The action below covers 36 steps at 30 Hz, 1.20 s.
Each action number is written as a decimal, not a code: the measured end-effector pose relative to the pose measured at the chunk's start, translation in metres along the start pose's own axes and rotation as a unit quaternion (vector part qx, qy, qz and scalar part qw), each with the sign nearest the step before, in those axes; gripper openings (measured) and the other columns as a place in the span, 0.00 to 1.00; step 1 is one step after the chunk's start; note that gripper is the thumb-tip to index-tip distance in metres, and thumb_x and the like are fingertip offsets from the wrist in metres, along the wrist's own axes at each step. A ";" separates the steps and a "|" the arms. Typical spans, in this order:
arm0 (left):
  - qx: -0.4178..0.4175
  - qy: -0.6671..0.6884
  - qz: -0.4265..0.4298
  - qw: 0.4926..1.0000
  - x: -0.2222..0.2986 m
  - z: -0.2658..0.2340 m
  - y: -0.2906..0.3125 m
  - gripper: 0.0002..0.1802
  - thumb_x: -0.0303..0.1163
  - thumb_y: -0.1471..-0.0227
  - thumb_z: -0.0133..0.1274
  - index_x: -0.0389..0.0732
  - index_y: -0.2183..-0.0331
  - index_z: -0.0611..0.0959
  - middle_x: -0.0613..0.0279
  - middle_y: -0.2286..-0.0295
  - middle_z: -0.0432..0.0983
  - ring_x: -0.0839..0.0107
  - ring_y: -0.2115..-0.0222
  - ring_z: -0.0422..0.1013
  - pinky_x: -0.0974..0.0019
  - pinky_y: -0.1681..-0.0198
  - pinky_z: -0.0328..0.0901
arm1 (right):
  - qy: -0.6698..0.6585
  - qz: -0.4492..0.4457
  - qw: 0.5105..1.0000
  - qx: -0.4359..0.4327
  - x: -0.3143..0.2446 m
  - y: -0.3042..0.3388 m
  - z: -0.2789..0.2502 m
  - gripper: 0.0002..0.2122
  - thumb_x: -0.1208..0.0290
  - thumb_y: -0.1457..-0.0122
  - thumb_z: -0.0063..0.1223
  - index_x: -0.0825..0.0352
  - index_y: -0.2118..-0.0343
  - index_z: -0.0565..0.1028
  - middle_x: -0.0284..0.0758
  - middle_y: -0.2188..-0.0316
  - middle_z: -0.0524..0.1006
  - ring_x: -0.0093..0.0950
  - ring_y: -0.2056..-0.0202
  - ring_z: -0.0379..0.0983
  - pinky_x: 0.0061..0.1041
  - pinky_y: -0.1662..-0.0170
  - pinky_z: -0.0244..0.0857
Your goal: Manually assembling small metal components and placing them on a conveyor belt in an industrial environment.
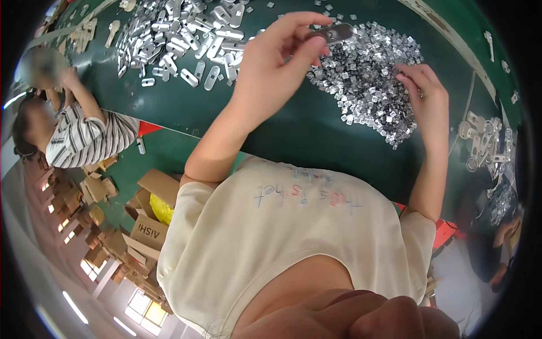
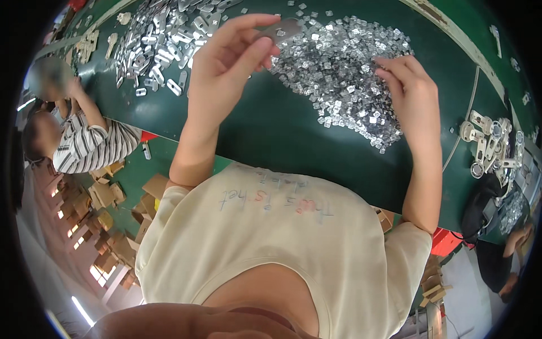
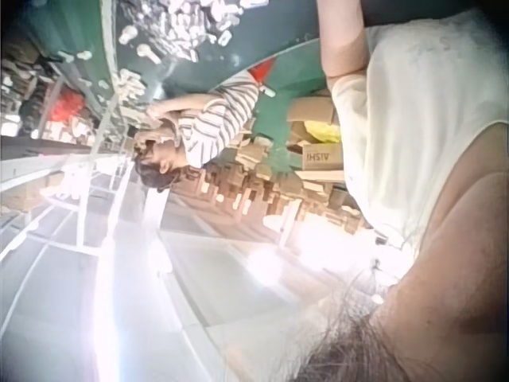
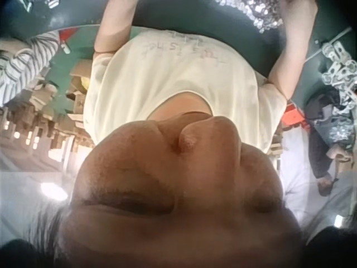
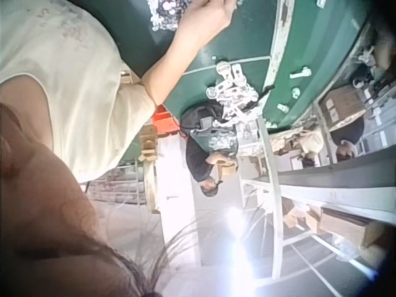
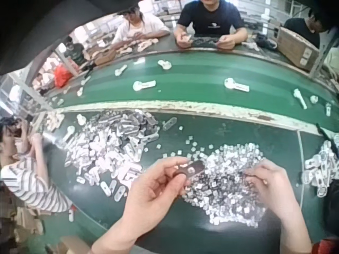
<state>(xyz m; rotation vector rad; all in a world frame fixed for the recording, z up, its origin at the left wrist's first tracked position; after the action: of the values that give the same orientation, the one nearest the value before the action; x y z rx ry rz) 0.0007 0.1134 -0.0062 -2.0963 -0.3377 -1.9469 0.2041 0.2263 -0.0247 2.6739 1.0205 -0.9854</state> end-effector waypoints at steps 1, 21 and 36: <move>0.003 -0.003 -0.002 1.000 0.005 0.003 0.003 0.13 0.23 0.49 0.49 0.35 0.59 0.76 0.64 0.75 0.74 0.82 0.75 0.68 0.80 0.73 0.60 | -0.006 -0.009 1.000 -0.008 -0.002 -0.001 -0.002 0.08 0.77 0.49 0.53 0.67 0.64 0.76 0.38 0.75 0.71 0.28 0.80 0.64 0.21 0.73 0.60; -0.057 0.163 -0.085 0.981 0.013 0.042 0.016 0.15 0.17 0.54 0.52 0.30 0.60 0.75 0.53 0.72 0.76 0.70 0.72 0.75 0.74 0.66 0.70 | -0.523 0.032 0.850 -0.054 -0.046 0.023 -0.020 0.08 0.86 0.49 0.50 0.76 0.64 0.73 0.44 0.74 0.77 0.27 0.74 0.75 0.19 0.73 0.69; -0.068 0.086 0.035 0.993 0.022 0.051 0.025 0.15 0.14 0.55 0.52 0.29 0.60 0.74 0.55 0.68 0.75 0.73 0.70 0.73 0.73 0.66 0.69 | -0.376 -0.062 0.924 0.024 -0.061 0.026 -0.017 0.09 0.88 0.51 0.50 0.73 0.65 0.72 0.40 0.62 0.68 0.25 0.59 0.66 0.20 0.59 0.61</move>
<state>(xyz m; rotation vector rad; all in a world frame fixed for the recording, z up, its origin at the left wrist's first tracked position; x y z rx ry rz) 0.0587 0.1074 0.0110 -1.9704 -0.0990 -2.1438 0.1955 0.1785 0.0230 1.9481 0.9723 -1.8612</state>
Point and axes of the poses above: each hand's wrist, its own y-axis away from the middle knuckle, its own z-axis out of the palm, x = y × z, the point moved 6 cm from there along -y, towards the middle knuckle
